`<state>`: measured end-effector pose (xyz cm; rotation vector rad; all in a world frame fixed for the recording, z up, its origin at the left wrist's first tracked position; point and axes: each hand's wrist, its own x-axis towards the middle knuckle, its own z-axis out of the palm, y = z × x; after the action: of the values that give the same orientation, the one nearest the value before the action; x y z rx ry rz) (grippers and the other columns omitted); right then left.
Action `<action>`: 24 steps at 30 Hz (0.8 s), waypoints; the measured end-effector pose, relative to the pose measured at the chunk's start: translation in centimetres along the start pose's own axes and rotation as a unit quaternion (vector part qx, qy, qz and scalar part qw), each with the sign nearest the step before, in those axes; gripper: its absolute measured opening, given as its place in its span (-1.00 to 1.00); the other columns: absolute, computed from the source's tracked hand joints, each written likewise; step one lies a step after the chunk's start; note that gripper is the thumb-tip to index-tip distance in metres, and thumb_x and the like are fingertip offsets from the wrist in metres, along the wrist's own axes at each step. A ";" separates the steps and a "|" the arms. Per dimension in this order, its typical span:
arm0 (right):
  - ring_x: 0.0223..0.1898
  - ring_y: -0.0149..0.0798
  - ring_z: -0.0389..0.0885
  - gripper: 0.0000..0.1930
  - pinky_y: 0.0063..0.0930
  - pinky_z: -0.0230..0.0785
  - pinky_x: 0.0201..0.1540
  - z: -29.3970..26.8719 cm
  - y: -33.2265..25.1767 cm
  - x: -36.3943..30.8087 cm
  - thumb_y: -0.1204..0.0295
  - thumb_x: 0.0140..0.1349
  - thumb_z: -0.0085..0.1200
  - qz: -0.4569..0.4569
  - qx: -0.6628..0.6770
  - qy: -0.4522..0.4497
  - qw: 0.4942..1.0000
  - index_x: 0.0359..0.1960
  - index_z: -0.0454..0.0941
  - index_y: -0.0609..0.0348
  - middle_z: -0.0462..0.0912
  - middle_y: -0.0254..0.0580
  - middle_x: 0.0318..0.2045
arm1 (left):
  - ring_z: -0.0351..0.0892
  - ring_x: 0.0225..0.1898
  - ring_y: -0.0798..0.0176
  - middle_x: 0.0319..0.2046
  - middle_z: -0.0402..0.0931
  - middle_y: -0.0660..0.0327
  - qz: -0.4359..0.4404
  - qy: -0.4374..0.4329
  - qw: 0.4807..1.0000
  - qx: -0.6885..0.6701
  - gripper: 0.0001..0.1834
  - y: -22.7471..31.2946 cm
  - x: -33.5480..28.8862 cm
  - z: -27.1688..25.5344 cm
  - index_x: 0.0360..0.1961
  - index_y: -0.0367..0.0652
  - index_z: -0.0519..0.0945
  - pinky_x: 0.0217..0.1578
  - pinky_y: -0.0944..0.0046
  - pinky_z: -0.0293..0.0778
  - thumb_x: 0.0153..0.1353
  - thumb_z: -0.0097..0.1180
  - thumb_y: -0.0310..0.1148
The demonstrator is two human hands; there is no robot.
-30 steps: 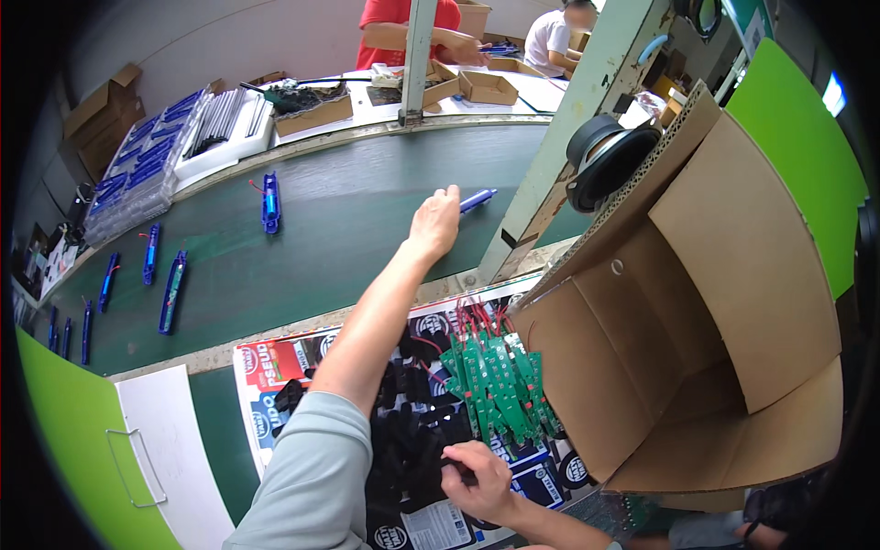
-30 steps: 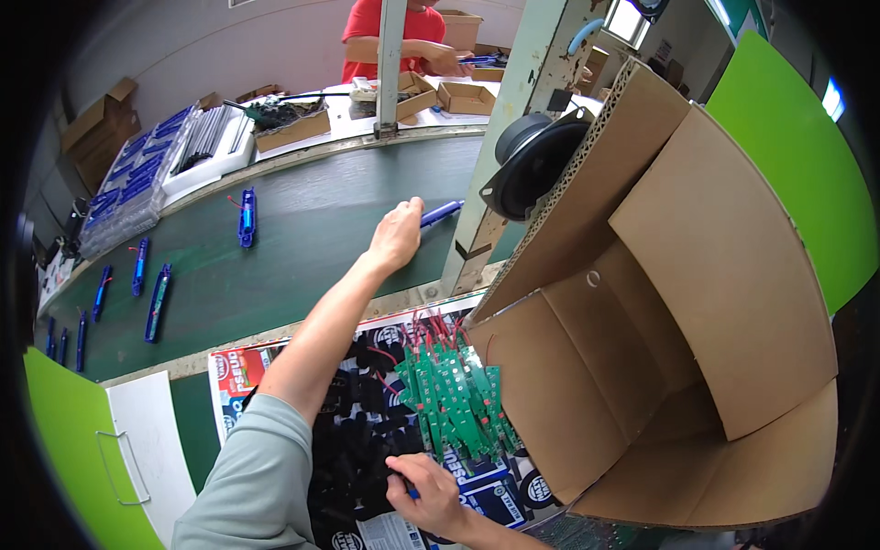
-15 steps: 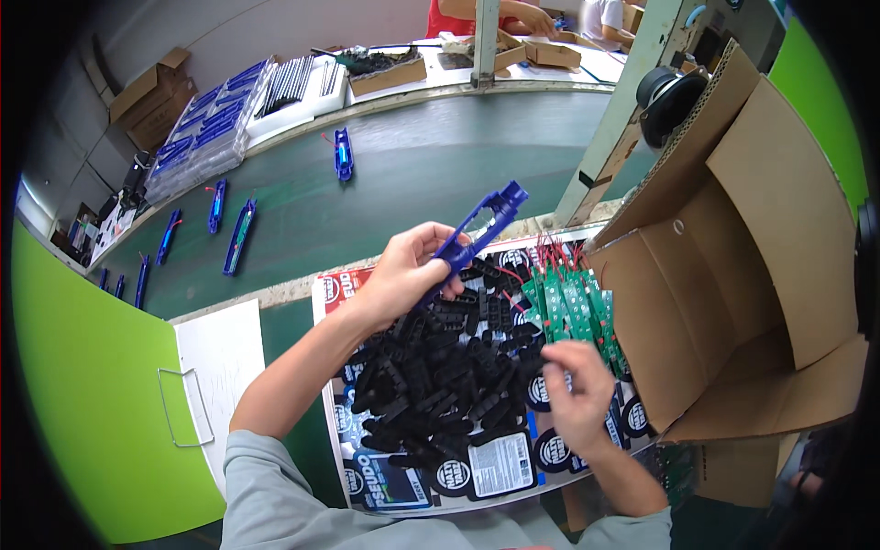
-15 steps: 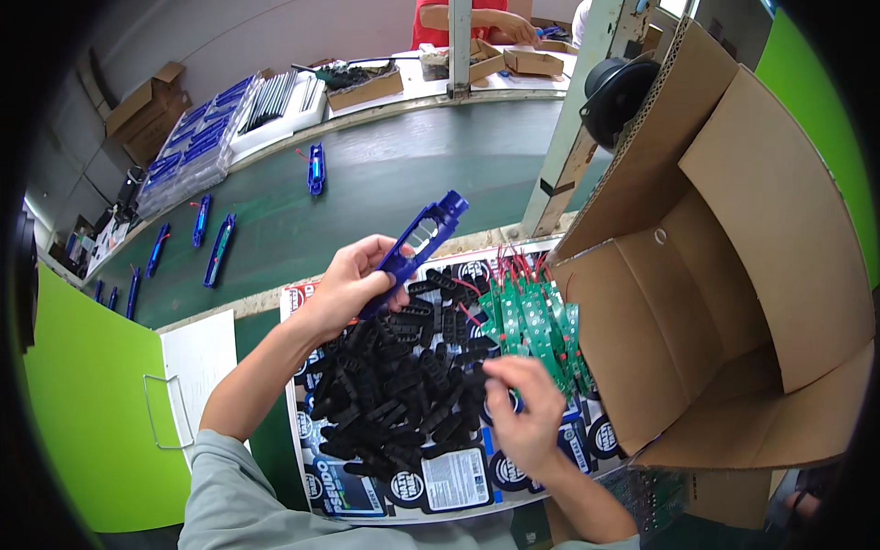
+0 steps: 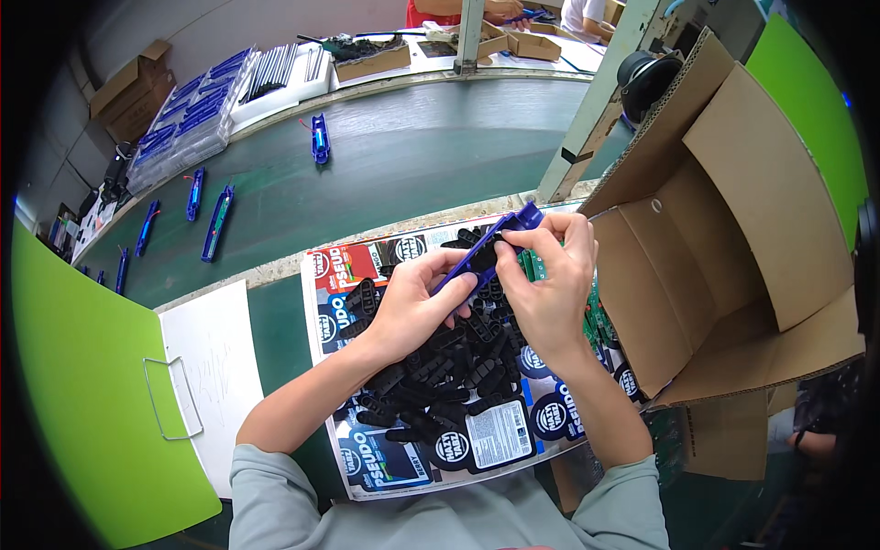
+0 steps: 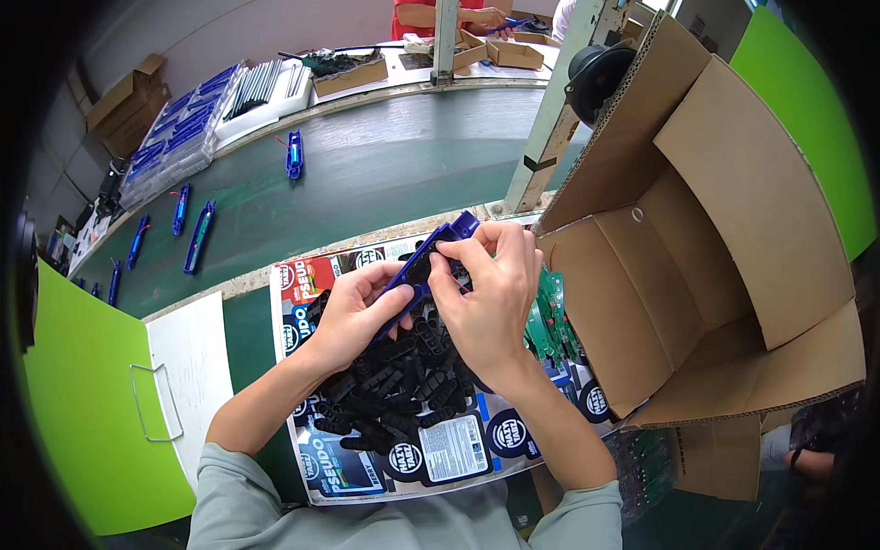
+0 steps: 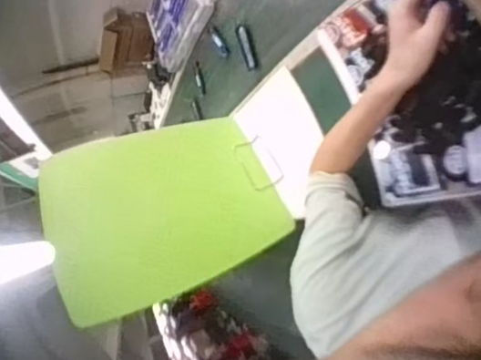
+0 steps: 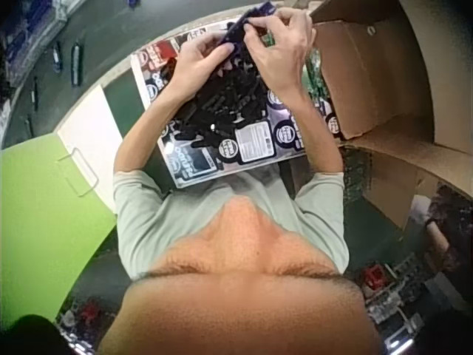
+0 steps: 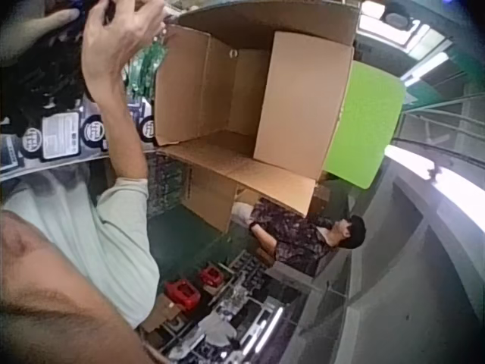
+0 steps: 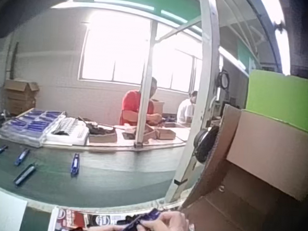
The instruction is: The person assembles small electronic devices by inserting green circuit boards into blue plastic housings. They repeatedly pick up a housing, insert a board, and place the assembled unit on a nearby table. The person also retrieves additional circuit boards from a large cardboard box and places them on the work surface.
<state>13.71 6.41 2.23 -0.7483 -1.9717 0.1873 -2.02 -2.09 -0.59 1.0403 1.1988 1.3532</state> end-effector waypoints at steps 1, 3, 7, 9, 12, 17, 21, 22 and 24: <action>-0.19 -0.21 0.44 -0.84 -0.26 0.19 -0.12 0.1 0.2 -0.2 0.46 0.04 0.37 -0.012 -0.022 -0.001 1.000 -0.33 0.69 0.14 0.47 -0.27 -0.29 | 0.60 -0.41 0.49 -0.34 0.61 0.26 -0.003 0.012 1.000 0.012 -0.67 -0.1 0.1 0.1 0.09 -0.32 0.56 -0.46 0.47 0.50 0.38 0.15 -0.38; -0.17 -0.20 0.44 -0.76 -0.25 0.19 -0.11 0.1 0.4 -0.5 0.44 0.02 0.39 -0.036 -0.065 -0.004 0.997 -0.25 0.66 0.14 0.47 -0.27 -0.27 | 0.60 -0.47 0.50 -0.40 0.63 0.27 -0.008 0.036 0.999 0.035 -0.68 -0.5 0.2 0.4 0.04 -0.35 0.60 -0.54 0.46 0.48 0.36 0.19 -0.35; -0.10 -0.16 0.46 -0.54 -0.23 0.22 -0.06 -0.6 -0.1 -0.2 0.44 -0.01 0.43 0.054 -0.022 -0.001 0.998 -0.06 0.52 0.14 0.47 -0.22 -0.23 | 0.59 -0.56 0.51 -0.53 0.63 0.27 0.057 0.091 0.988 0.108 -0.78 -0.8 0.2 1.1 -0.14 -0.37 0.68 -0.58 0.45 0.46 0.32 0.24 -0.41; -0.08 -0.13 0.48 -0.45 -0.21 0.25 -0.02 -1.3 0.1 0.6 0.44 -0.03 0.44 0.134 0.048 -0.026 0.989 0.01 0.46 0.15 0.49 -0.16 -0.19 | 0.63 -0.52 0.43 -0.50 0.67 0.19 0.109 0.117 0.972 0.172 -0.81 -0.1 0.0 1.4 -0.16 -0.36 0.69 -0.51 0.39 0.51 0.27 0.27 -0.45; -0.22 -0.21 0.63 -0.58 -0.33 0.46 -0.14 -2.4 2.3 1.7 0.44 0.02 0.43 0.203 0.165 -0.168 0.950 -0.09 0.55 0.26 0.65 -0.07 -0.24 | 0.71 -0.42 0.22 -0.40 0.70 0.00 0.222 0.132 0.925 0.278 -0.80 -0.5 0.4 1.4 -0.16 -0.34 0.70 -0.36 0.28 0.55 0.18 0.29 -0.53; -0.30 -0.39 0.63 -0.65 -0.42 0.48 -0.24 -3.7 2.7 1.9 0.42 0.12 0.39 0.203 0.192 -0.215 0.936 -0.10 0.59 0.29 0.68 -0.13 -0.34 | 0.62 -0.50 0.37 -0.46 0.69 0.11 0.172 0.100 0.950 0.242 -0.81 -1.1 0.9 1.6 -0.15 -0.32 0.70 -0.46 0.36 0.48 0.21 0.26 -0.51; -0.41 -0.34 0.61 -0.72 -0.40 0.49 -0.31 -4.5 4.6 1.5 0.44 0.17 0.32 0.193 0.213 -0.161 0.944 -0.12 0.63 0.31 0.65 -0.11 -0.40 | 0.54 -0.56 0.54 -0.41 0.61 0.31 0.066 0.084 0.988 0.112 -0.76 -0.2 1.1 1.0 0.00 -0.33 0.63 -0.59 0.51 0.39 0.40 0.15 -0.42; -0.41 -0.33 0.61 -0.74 -0.40 0.49 -0.32 -4.8 5.9 1.0 0.45 0.18 0.30 0.177 0.145 -0.166 0.959 -0.12 0.63 0.31 0.65 -0.11 -0.38 | 0.55 -0.56 0.53 -0.37 0.62 0.29 0.065 0.082 0.990 0.095 -0.73 -0.3 1.2 0.5 0.04 -0.31 0.61 -0.60 0.52 0.38 0.42 0.13 -0.38; -0.37 -0.22 0.66 -0.78 -0.32 0.51 -0.29 -5.1 7.6 0.1 0.46 0.20 0.26 0.147 0.014 -0.207 0.967 -0.15 0.65 0.28 0.65 -0.07 -0.34 | 0.54 -0.57 0.51 -0.36 0.63 0.27 0.058 0.099 0.991 0.073 -0.73 -0.3 1.0 -0.2 0.02 -0.33 0.62 -0.60 0.51 0.38 0.42 0.13 -0.37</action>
<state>21.19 11.61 1.68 -1.0464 -2.2319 0.5890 -2.30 -1.12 -0.93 1.1129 1.4201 1.5055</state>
